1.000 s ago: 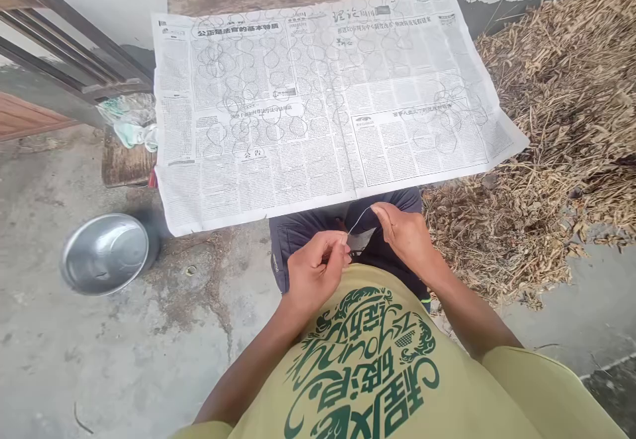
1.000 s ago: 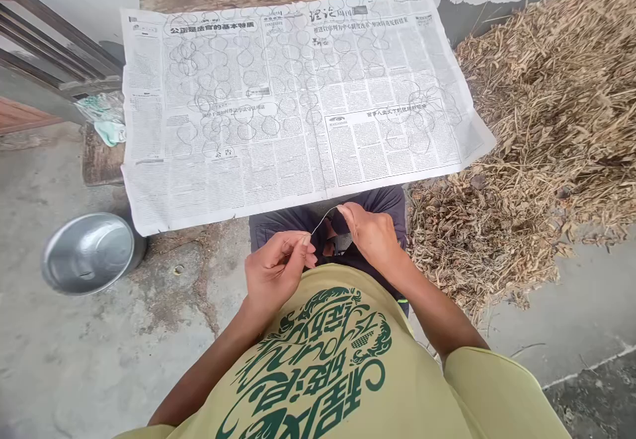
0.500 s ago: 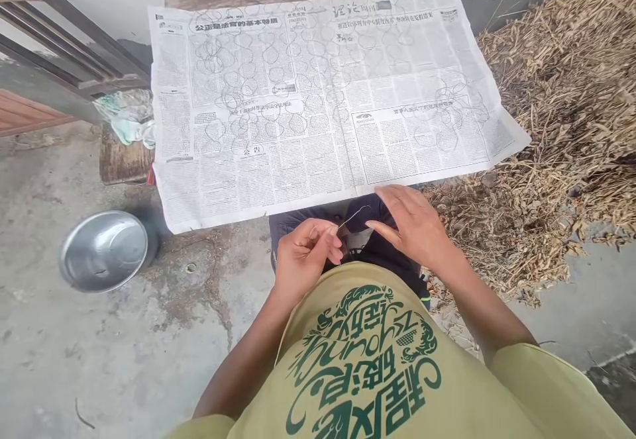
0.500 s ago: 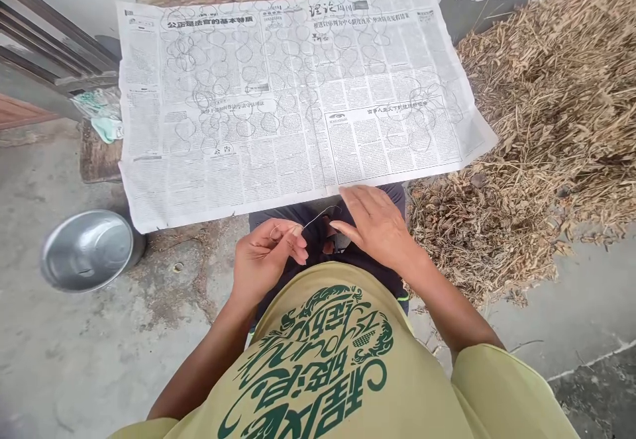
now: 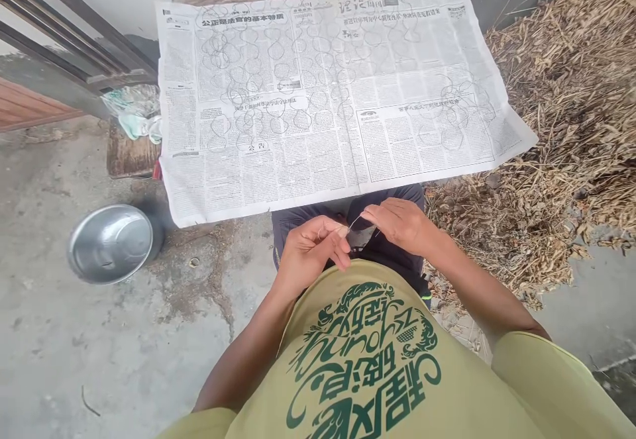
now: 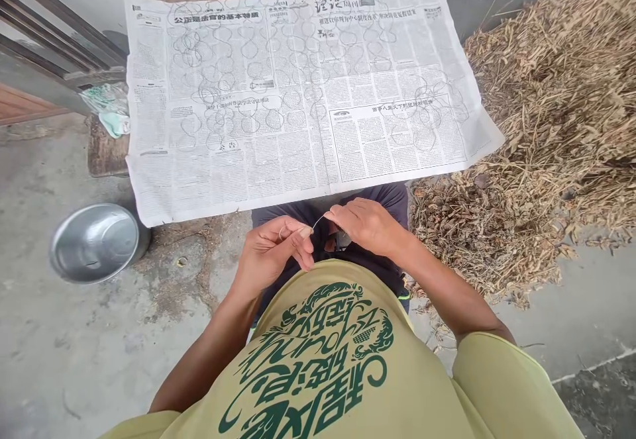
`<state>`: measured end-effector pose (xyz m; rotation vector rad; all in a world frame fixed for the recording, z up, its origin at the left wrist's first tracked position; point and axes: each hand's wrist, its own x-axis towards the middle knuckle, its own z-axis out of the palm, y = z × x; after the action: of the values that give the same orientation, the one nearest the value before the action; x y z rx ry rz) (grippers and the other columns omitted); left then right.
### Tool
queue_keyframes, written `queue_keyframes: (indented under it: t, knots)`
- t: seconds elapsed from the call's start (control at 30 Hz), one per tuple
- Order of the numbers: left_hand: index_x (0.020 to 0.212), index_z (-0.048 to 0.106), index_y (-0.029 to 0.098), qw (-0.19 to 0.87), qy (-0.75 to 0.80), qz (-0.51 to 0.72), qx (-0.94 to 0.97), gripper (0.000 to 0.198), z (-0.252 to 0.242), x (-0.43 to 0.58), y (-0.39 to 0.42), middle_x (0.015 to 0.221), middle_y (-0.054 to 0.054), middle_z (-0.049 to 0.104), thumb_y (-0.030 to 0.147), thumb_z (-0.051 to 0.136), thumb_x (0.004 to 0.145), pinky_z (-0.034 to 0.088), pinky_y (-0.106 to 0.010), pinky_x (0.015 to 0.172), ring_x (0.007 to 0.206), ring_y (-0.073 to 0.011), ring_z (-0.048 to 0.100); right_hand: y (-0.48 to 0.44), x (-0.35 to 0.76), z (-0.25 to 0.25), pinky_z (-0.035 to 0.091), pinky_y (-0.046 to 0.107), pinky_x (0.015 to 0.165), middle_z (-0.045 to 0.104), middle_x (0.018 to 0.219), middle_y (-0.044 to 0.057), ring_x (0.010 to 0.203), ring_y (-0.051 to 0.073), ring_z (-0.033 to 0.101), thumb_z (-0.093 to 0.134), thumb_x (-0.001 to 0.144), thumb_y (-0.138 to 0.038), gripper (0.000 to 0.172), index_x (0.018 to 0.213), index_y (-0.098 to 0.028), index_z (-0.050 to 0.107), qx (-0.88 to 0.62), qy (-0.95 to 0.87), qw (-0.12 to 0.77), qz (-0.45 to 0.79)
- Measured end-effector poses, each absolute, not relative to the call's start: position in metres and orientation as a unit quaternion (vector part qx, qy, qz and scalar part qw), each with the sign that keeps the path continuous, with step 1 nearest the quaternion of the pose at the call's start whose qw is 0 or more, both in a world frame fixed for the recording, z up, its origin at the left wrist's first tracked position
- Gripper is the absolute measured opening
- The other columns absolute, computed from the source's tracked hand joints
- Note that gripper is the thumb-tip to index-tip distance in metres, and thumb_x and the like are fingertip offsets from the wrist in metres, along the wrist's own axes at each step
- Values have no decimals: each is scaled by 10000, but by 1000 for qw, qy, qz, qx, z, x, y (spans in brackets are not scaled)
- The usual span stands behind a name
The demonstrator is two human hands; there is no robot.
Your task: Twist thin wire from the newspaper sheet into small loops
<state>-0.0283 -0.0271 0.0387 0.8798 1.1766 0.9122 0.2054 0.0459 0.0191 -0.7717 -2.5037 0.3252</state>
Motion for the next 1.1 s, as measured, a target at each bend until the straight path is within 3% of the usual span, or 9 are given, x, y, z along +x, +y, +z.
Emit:
queue_keyframes:
  t: [0.27,0.4,0.5,0.63,0.73,0.9,1.0,1.1]
  knots:
    - [843,718,179,584,544,456,394,321,32,-19,-21,674,-4,735,454,809,981,608,-244,522,519,-138,701,19,180,13,530,225,594,698,647,-29,520,104,634,450,1199,-372,426,921,-190,717,-457,-734,311,395]
    - [842,716,177,605,538,432,397,332,28,-26,-20,677,-7,730,464,795,990,603,-247,514,523,-141,699,25,193,15,613,333,801,811,941,96,838,200,760,492,1183,-327,310,1175,-160,752,-398,-825,294,274]
    - [839,724,175,630,530,403,399,350,25,-30,-18,668,-16,728,487,803,978,601,-255,499,517,-148,693,37,204,21,605,412,903,814,1101,158,995,256,745,541,1164,-298,286,1322,-135,716,-346,-890,252,157]
    - [832,724,174,647,518,394,398,368,25,-29,-16,644,-20,726,506,815,960,595,-259,481,490,-150,680,46,208,24,531,376,774,772,919,84,871,227,674,552,1163,-276,219,1182,-169,742,-274,-937,203,82]
    - [830,718,169,646,519,402,391,375,29,-24,-17,639,-20,725,508,827,946,583,-255,462,471,-147,671,47,203,20,445,352,679,673,765,37,743,196,573,515,1179,-273,281,1012,-185,723,-254,-946,196,56]
    - [844,716,169,629,527,428,377,358,31,-20,-18,652,-12,719,494,825,946,563,-243,446,469,-134,652,46,197,5,456,332,679,636,740,22,695,173,538,501,1185,-262,322,923,-197,676,-274,-929,227,105]
    - [848,716,173,630,527,433,372,350,28,-22,-16,644,-7,714,490,838,932,538,-231,427,455,-126,637,47,200,4,496,327,696,688,795,32,723,175,590,488,1190,-299,273,1054,-191,698,-284,-919,236,139]
    - [831,707,179,658,514,428,346,356,25,-26,-13,616,6,687,493,859,902,492,-218,382,429,-121,616,47,211,15,539,344,735,751,954,78,840,202,662,492,1176,-286,280,1368,-160,654,-276,-920,245,136]
